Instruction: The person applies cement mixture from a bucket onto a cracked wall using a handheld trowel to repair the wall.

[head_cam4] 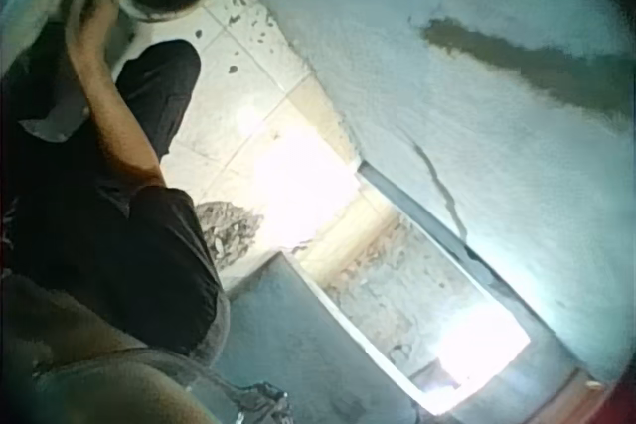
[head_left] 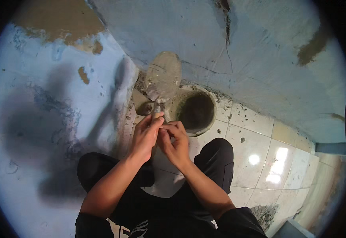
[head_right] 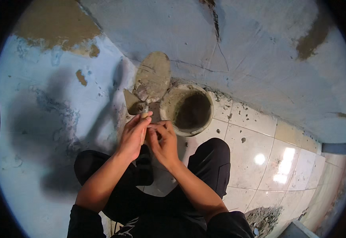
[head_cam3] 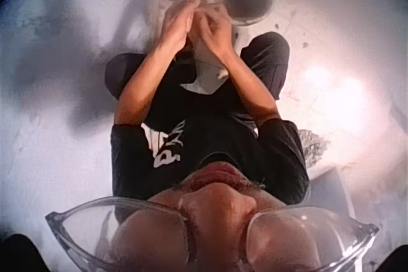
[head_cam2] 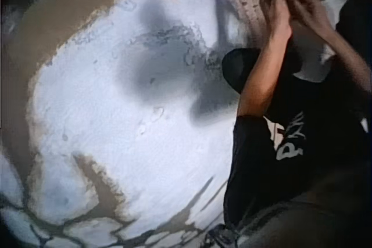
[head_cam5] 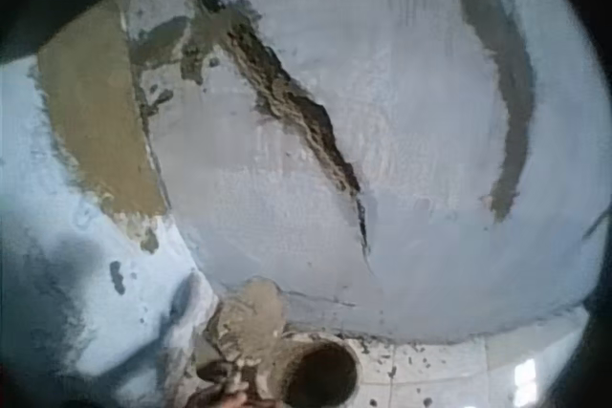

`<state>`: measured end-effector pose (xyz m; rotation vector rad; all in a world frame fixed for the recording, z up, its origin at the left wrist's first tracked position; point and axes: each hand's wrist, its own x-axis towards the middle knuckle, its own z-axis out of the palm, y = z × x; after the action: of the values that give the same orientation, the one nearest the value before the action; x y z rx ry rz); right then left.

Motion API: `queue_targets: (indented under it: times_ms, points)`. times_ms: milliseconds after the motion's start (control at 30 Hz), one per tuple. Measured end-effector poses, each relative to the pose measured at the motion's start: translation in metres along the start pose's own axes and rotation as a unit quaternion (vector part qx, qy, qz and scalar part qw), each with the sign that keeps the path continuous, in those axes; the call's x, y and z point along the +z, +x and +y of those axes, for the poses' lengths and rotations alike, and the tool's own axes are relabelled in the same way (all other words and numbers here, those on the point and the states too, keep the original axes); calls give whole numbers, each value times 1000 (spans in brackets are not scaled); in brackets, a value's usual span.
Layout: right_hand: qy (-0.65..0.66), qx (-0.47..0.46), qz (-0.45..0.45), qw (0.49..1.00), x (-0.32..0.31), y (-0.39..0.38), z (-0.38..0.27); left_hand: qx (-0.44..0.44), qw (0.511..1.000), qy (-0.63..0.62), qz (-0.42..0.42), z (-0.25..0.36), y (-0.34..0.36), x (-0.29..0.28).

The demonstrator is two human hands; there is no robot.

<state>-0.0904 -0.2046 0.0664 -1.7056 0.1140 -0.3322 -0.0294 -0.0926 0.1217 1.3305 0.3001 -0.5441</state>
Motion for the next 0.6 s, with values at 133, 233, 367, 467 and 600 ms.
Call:
queue_targets:
  times_ms: [133, 233, 367, 467, 600]
  points:
    - [217, 105, -14, 970, -10, 6, -4, 9, 999, 44, 1, 6, 0, 6]
    - [302, 113, -30, 946, -6, 17, -19, 24, 998, 45, -23, 1, 10, -2]
    - [262, 133, -85, 952, -3, 45, -37, 103, 976, 171, 83, 7, 6, 7]
    - [266, 231, -87, 932, 7, 50, -42, 299, 897, 306, 109, -34, 24, -6]
    - [264, 196, -37, 944, -8, 58, -46, 274, 907, 321, 4, 18, -8, 1]
